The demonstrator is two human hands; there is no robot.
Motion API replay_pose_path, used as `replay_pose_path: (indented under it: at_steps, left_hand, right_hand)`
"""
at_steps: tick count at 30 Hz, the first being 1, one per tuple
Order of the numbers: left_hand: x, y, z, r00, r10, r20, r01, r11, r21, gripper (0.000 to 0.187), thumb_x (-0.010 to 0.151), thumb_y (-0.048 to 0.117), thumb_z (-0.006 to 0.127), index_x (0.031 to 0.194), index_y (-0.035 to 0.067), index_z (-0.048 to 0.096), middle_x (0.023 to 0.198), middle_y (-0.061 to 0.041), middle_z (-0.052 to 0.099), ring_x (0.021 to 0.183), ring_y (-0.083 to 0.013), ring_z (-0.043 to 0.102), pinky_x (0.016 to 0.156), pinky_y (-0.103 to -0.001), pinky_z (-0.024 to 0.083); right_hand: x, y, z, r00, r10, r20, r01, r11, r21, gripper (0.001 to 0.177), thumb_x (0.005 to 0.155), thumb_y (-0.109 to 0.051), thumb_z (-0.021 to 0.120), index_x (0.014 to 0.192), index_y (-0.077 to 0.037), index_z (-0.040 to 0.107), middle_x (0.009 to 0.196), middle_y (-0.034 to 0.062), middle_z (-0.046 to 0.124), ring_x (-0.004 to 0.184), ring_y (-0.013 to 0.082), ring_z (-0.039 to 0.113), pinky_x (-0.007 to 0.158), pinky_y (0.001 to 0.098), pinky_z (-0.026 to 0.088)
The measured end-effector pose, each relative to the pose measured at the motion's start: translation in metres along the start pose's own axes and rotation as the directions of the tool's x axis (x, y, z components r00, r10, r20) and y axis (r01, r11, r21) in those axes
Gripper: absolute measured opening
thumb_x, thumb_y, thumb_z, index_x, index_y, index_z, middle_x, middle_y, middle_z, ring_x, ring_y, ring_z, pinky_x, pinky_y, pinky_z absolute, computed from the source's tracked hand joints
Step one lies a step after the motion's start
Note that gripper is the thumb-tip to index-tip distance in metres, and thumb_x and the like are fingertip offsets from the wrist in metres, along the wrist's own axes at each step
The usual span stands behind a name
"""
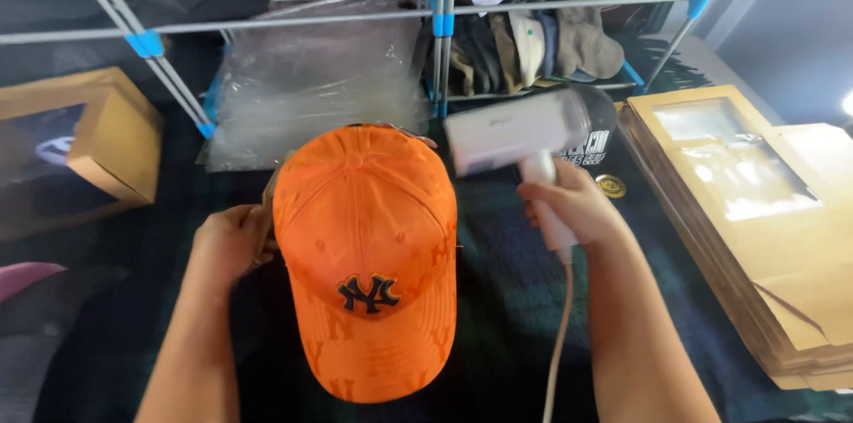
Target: Cleaning and shaping baseball caps using a brush and a handheld steamer on a wooden head form.
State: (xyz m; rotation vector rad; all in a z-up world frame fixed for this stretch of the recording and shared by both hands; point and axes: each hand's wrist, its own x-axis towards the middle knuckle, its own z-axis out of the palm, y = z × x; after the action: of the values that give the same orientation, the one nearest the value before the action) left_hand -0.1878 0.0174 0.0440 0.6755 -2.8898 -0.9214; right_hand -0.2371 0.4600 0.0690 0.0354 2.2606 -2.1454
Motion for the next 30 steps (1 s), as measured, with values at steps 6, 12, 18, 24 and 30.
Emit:
replay_pose_path:
  at_steps: [6,12,18,24,30]
  left_hand:
    - [0.044,-0.049,0.008,0.999,0.043,-0.022,-0.035,0.958,0.285,0.033,0.101,0.047,0.060,0.129,0.038,0.074,0.098,0.000,0.081,0.096,-0.0278,0.077,0.077,-0.042,0.063]
    - [-0.018,0.026,-0.026,0.984,-0.069,0.165,0.022,0.963,0.270,0.047,0.095,0.043,0.047,0.138,0.035,0.064,0.137,-0.007,0.067,0.126,-0.0369,0.061,0.099,-0.051,0.051]
    - [-0.049,0.051,-0.018,0.940,0.315,-0.129,-0.306,0.617,-0.725,0.068,0.095,0.054,0.042,0.143,0.008,0.056,0.138,-0.008,0.065,0.130,-0.0200,0.060,0.106,-0.034,0.049]
    - [-0.071,0.062,-0.008,0.772,0.589,-0.239,-0.489,0.310,-0.815,0.094,0.095,0.074,0.036,0.156,0.002,0.030,0.161,-0.018,0.040,0.150,-0.0308,0.040,0.123,-0.047,0.036]
    - [-0.072,0.064,-0.007,0.783,0.565,-0.261,-0.486,0.294,-0.823,0.089,0.096,0.069,0.037,0.154,0.002,0.034,0.158,-0.018,0.043,0.147,-0.0302,0.044,0.121,-0.046,0.039]
  right_hand:
    - [-0.013,-0.009,-0.024,0.903,-0.427,0.043,0.416,0.895,0.160,0.020,0.087,0.004,0.070,0.101,0.011,0.057,0.068,0.0268,0.059,0.044,0.0334,0.062,0.044,0.0445,0.056]
    - [-0.041,-0.031,-0.008,0.842,-0.466,0.273,0.521,0.833,-0.185,0.018,0.094,-0.016,0.069,0.101,-0.004,0.058,0.075,0.0078,0.065,0.056,0.0168,0.063,0.057,0.0320,0.053]
    - [-0.051,-0.056,0.005,0.998,-0.056,-0.015,0.040,0.857,-0.514,0.021,0.089,-0.012,0.074,0.106,-0.006,0.063,0.068,0.0125,0.068,0.058,0.0204,0.063,0.068,0.0384,0.053]
    - [-0.038,-0.014,-0.032,0.896,-0.364,0.256,0.438,0.821,-0.366,0.012,0.087,-0.014,0.077,0.082,-0.006,0.070,0.065,0.0045,0.070,0.058,0.0129,0.066,0.057,0.0291,0.055]
    - [-0.038,-0.020,-0.039,0.954,-0.166,0.248,0.257,0.882,-0.396,0.013,0.086,-0.010,0.076,0.082,-0.001,0.067,0.061,0.0108,0.069,0.053,0.0197,0.065,0.053,0.0356,0.054]
